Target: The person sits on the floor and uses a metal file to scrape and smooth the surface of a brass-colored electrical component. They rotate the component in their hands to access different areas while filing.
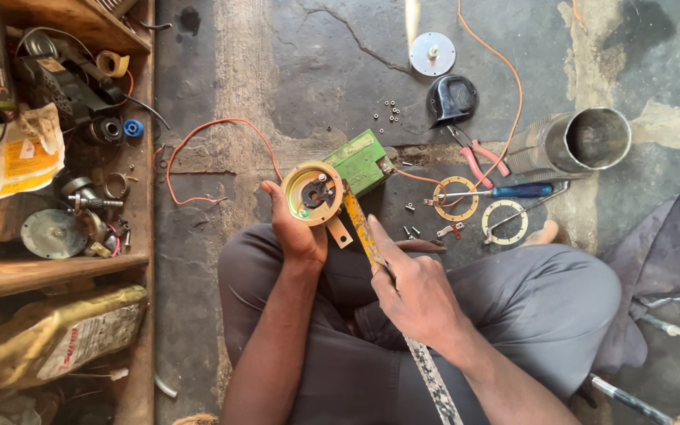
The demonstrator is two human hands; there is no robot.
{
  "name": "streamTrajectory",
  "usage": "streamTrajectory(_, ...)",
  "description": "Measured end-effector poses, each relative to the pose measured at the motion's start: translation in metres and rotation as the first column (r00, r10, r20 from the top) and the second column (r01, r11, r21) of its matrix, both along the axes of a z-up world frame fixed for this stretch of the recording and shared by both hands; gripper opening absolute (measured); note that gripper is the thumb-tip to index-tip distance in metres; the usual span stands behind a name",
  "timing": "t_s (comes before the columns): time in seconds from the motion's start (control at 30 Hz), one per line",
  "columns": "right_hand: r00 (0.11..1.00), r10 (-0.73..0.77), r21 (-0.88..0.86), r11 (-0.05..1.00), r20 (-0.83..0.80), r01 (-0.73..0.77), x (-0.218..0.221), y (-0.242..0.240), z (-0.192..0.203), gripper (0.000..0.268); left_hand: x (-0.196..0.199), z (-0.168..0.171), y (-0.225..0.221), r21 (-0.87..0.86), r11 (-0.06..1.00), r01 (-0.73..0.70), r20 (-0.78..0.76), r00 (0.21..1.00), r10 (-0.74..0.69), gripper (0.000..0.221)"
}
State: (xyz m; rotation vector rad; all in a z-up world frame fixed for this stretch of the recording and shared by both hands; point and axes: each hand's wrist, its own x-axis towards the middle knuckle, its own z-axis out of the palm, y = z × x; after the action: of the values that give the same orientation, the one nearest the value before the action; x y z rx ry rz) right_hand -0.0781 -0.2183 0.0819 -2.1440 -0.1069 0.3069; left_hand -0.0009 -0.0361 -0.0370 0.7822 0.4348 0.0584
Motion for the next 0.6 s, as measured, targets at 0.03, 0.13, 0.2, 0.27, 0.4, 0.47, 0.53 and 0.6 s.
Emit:
streamTrajectory(0.03, 0.997, -0.019, 0.013, 1.000, -0.073, 0.020, 0.001, 0.000, 0.001, 0.071, 0.001, 0.000, 0.000, -0.010, 1.000, -0.008, -0.010, 1.000, 0.008, 0.069)
streamTrajectory(0.13, 0.993, -0.078, 0.132, 0.987, -0.085, 0.088, 0.008, -0.002, 0.000, 0.065, 0.003, 0.002, 0.001, -0.021, 1.000, 0.002, -0.023, 1.000, -0.003, 0.072)
streamTrajectory(0.2, 0.978, -0.136, 0.237, 0.956, -0.157, 0.171, 0.011, -0.008, -0.005, 0.061, 0.002, 0.003, 0.005, -0.006, 0.999, 0.052, -0.011, 0.999, -0.052, 0.076)
streamTrajectory(0.27, 0.916, -0.183, 0.319, 0.898, -0.358, 0.304, 0.019, -0.019, -0.016, 0.059, 0.002, 0.004, 0.007, -0.001, 0.996, 0.087, -0.022, 0.996, -0.087, 0.078)
streamTrajectory(0.4, 0.890, -0.177, 0.583, 0.699, -0.420, 0.414, 0.027, -0.035, -0.040, 0.063, 0.006, 0.003, 0.008, -0.042, 0.993, 0.110, -0.037, 0.993, -0.112, 0.077)
streamTrajectory(0.47, 0.821, -0.112, 0.639, 0.572, -0.560, 0.514, 0.029, -0.043, -0.048, 0.052, 0.007, 0.004, 0.008, -0.036, 0.994, 0.100, -0.063, 0.993, -0.103, 0.076)
streamTrajectory(0.53, 0.825, 0.046, 0.808, 0.241, -0.563, 0.538, 0.031, -0.053, -0.050, 0.056, 0.009, 0.004, 0.010, -0.039, 0.995, 0.089, -0.083, 0.992, -0.092, 0.075)
streamTrajectory(0.6, 0.830, 0.155, 0.839, -0.006, -0.536, 0.544, 0.034, -0.057, -0.051, 0.059, 0.010, 0.004, 0.010, -0.052, 0.995, 0.082, -0.097, 0.992, -0.087, 0.074)
